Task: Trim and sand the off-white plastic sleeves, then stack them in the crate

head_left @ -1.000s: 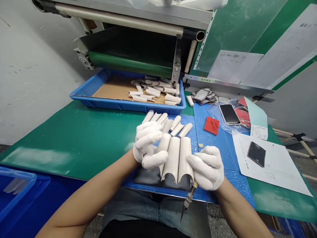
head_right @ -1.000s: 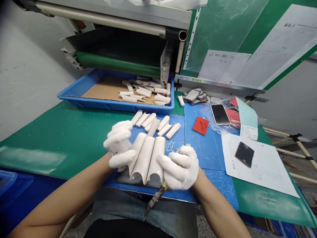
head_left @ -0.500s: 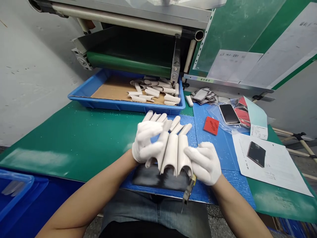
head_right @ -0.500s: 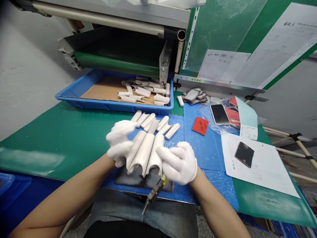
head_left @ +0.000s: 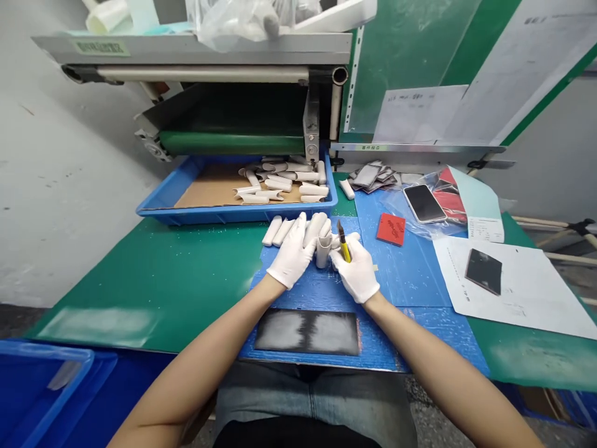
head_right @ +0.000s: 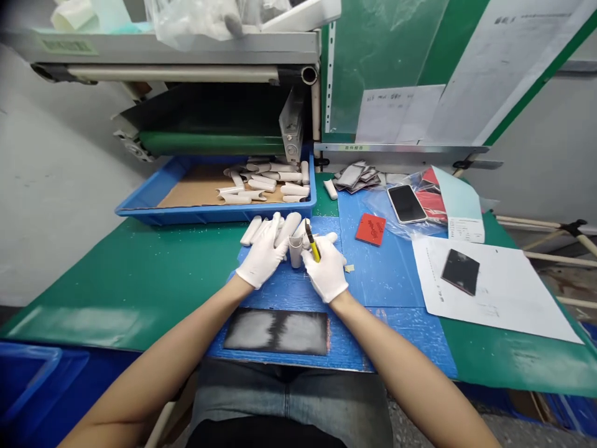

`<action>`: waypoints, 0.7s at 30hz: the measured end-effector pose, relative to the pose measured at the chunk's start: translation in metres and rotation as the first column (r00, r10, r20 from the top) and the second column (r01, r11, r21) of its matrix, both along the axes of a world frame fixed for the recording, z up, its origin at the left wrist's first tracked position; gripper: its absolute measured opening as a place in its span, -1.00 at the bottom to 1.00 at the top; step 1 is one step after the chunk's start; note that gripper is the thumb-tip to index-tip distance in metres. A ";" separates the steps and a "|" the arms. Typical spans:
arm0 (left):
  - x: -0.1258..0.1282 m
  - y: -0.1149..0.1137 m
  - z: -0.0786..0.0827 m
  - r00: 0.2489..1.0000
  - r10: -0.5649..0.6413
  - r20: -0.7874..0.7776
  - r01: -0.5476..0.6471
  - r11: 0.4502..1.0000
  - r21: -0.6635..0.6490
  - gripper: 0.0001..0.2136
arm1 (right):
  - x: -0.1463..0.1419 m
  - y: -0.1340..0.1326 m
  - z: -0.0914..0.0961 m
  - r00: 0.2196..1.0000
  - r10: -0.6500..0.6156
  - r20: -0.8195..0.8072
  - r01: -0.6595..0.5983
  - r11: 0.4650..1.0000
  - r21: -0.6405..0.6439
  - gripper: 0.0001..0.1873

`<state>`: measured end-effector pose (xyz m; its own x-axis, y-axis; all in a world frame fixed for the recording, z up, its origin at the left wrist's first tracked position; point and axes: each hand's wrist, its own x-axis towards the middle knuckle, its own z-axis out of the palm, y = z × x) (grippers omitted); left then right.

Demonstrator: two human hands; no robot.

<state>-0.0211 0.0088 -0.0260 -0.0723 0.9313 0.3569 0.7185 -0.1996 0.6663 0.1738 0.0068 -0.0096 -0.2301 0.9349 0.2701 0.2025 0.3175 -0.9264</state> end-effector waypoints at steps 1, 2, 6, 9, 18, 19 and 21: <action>-0.001 0.000 -0.003 0.999 -0.005 -0.046 0.005 1.000 0.012 -0.29 | 0.001 0.003 0.000 0.999 -0.006 -0.042 0.003 0.998 -0.068 -0.86; -0.001 -0.001 -0.005 0.997 -0.008 -0.078 0.010 1.000 0.026 -0.29 | 0.003 0.005 0.000 0.995 -0.005 -0.100 -0.007 0.992 -0.123 -0.84; 0.006 -0.014 -0.002 0.976 0.000 -0.220 0.026 0.993 0.118 -0.40 | 0.006 0.018 -0.001 0.916 -0.055 -0.398 -0.063 0.959 -0.276 -0.73; 0.016 -0.027 0.010 0.939 -0.014 -0.345 0.085 0.978 0.192 -0.46 | 0.007 0.030 -0.004 0.802 -0.120 -0.585 -0.105 0.936 -0.337 -0.60; 0.034 -0.025 0.014 0.718 -0.157 -0.678 0.294 0.952 0.090 -0.31 | 0.019 0.043 0.009 0.607 -0.119 -0.786 -0.319 0.869 -0.378 -0.49; 0.032 -0.023 0.012 0.706 -0.139 -0.695 0.282 0.955 0.095 -0.32 | 0.024 0.044 0.012 0.607 -0.118 -0.786 -0.333 0.860 -0.386 -0.51; 0.029 -0.021 0.008 0.683 -0.107 -0.722 0.264 0.959 0.108 -0.36 | 0.033 0.049 0.017 0.614 -0.124 -0.779 -0.354 0.840 -0.412 -0.55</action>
